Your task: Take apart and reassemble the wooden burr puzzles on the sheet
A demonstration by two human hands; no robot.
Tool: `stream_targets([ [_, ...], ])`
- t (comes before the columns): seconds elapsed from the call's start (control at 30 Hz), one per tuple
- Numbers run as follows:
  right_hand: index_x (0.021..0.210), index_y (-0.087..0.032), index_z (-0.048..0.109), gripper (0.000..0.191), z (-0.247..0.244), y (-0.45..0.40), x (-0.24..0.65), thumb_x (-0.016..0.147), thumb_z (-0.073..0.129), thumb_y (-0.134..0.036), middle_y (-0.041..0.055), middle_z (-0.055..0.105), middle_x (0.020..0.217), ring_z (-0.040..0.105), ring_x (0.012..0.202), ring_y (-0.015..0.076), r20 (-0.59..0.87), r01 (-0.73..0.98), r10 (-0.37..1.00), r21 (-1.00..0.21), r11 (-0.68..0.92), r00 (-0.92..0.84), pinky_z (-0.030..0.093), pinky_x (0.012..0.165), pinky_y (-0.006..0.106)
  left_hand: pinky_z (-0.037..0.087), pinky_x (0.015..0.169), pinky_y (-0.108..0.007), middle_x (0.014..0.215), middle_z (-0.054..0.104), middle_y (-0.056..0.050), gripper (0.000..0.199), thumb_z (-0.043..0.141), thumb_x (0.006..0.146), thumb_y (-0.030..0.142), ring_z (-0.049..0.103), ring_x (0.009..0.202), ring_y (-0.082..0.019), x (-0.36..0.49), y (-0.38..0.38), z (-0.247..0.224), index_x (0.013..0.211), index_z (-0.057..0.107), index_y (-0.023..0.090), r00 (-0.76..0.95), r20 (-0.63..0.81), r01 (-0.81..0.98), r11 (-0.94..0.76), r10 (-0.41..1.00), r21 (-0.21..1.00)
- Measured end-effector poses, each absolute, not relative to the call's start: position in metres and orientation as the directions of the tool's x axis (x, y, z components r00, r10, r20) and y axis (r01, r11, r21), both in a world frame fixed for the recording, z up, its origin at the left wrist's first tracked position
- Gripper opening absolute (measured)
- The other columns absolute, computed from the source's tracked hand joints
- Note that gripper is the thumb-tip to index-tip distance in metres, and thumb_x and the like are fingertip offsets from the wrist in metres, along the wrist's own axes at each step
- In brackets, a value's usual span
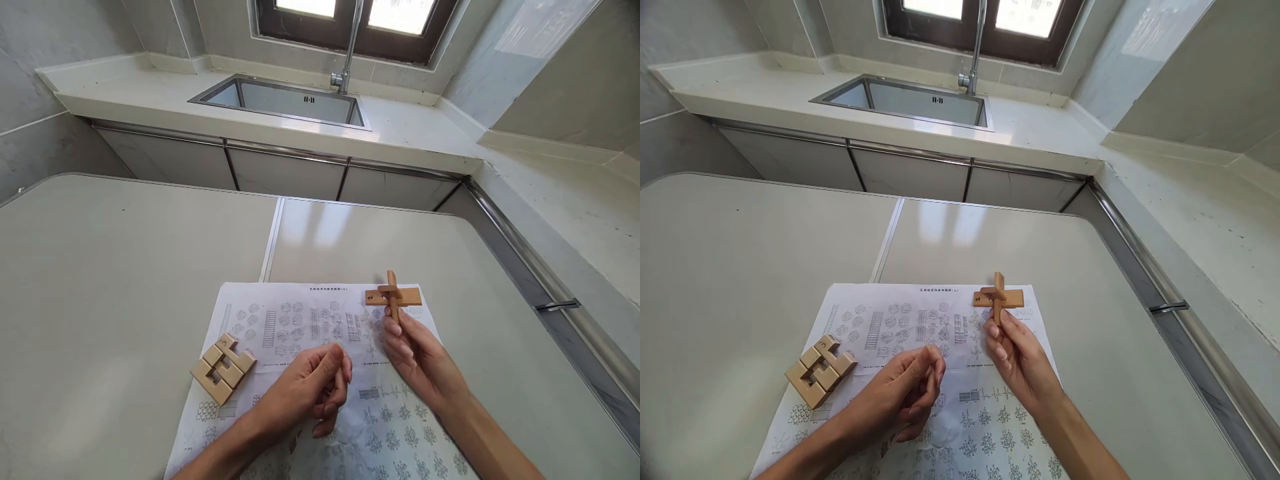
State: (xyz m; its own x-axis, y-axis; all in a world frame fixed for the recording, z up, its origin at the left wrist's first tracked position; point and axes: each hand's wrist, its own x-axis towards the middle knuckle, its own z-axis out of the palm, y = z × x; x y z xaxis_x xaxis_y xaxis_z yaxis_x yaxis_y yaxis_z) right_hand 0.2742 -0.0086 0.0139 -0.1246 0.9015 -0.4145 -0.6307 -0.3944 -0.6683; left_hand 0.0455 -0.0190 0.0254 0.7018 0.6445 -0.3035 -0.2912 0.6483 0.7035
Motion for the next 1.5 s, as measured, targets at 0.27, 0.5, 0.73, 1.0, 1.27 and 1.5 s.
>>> stream_targets([
  [0.27,0.104,-0.025,0.064,0.022,0.010,0.000,0.282,0.092,0.080,-0.017,-0.0040,0.054,0.083,0.046,0.056,0.0059,-0.369,-0.802,0.928,-0.539,-0.256,-0.049,0.055,0.051,0.010,0.032,0.035,-0.016,0.051,0.041,0.013,0.054,0.066,0.093,0.072,0.022,0.037,-0.004,0.045,-0.019,0.030,0.088,0.054,0.020,0.693,-0.315,-0.290,0.651,0.648,0.702],
  [0.5,0.110,-0.024,0.069,0.022,0.007,0.000,0.286,0.093,0.082,-0.021,-0.0010,0.062,0.090,0.052,0.059,0.0061,-0.370,-0.776,0.929,-0.585,-0.235,-0.003,0.057,0.051,0.010,0.032,0.035,-0.017,0.050,0.041,0.013,0.054,0.065,0.094,0.072,0.021,0.037,-0.004,0.044,-0.019,0.029,0.087,0.054,0.020,0.703,-0.317,-0.268,0.650,0.637,0.711],
  [0.73,0.108,-0.025,0.072,0.020,0.004,0.001,0.289,0.092,0.084,-0.030,-0.0013,0.065,0.090,0.052,0.057,0.0068,-0.358,-0.727,0.934,-0.644,-0.237,0.013,0.060,0.051,0.014,0.034,0.036,-0.017,0.051,0.041,0.013,0.053,0.065,0.094,0.072,0.023,0.037,-0.004,0.044,-0.018,0.029,0.088,0.054,0.020,0.696,-0.314,-0.271,0.640,0.646,0.719],
  [1.0,0.099,-0.018,0.072,0.029,0.017,-0.004,0.274,0.084,0.093,-0.032,-0.0038,0.064,0.079,0.050,0.052,0.0037,-0.434,-0.740,0.899,-0.588,-0.328,-0.054,0.054,0.050,0.011,0.033,0.036,-0.018,0.049,0.040,0.013,0.053,0.063,0.095,0.072,0.022,0.036,-0.004,0.045,-0.018,0.029,0.087,0.053,0.020,0.697,-0.305,-0.259,0.624,0.649,0.737],
  [1.27,0.096,-0.020,0.065,0.036,0.017,-0.015,0.260,0.089,0.086,-0.048,-0.0016,0.064,0.077,0.056,0.056,0.0091,-0.348,-0.413,0.913,-0.815,-0.406,-0.211,0.044,0.050,0.020,0.037,0.049,-0.022,0.059,0.045,0.009,0.046,0.057,0.101,0.063,0.038,0.048,-0.008,0.042,-0.022,0.052,0.085,0.051,0.021,0.680,-0.317,0.040,0.398,0.661,0.916],
  [1.5,0.094,-0.021,0.065,0.033,0.019,-0.015,0.259,0.091,0.084,-0.048,-0.0015,0.065,0.079,0.058,0.062,0.0116,-0.327,-0.336,0.908,-0.851,-0.404,-0.263,0.045,0.056,0.024,0.044,0.064,-0.027,0.074,0.061,0.004,0.015,0.055,0.106,0.030,0.056,0.063,-0.014,0.003,-0.044,0.073,0.094,0.061,0.023,0.533,0.034,0.512,-0.354,0.845,0.782],
])
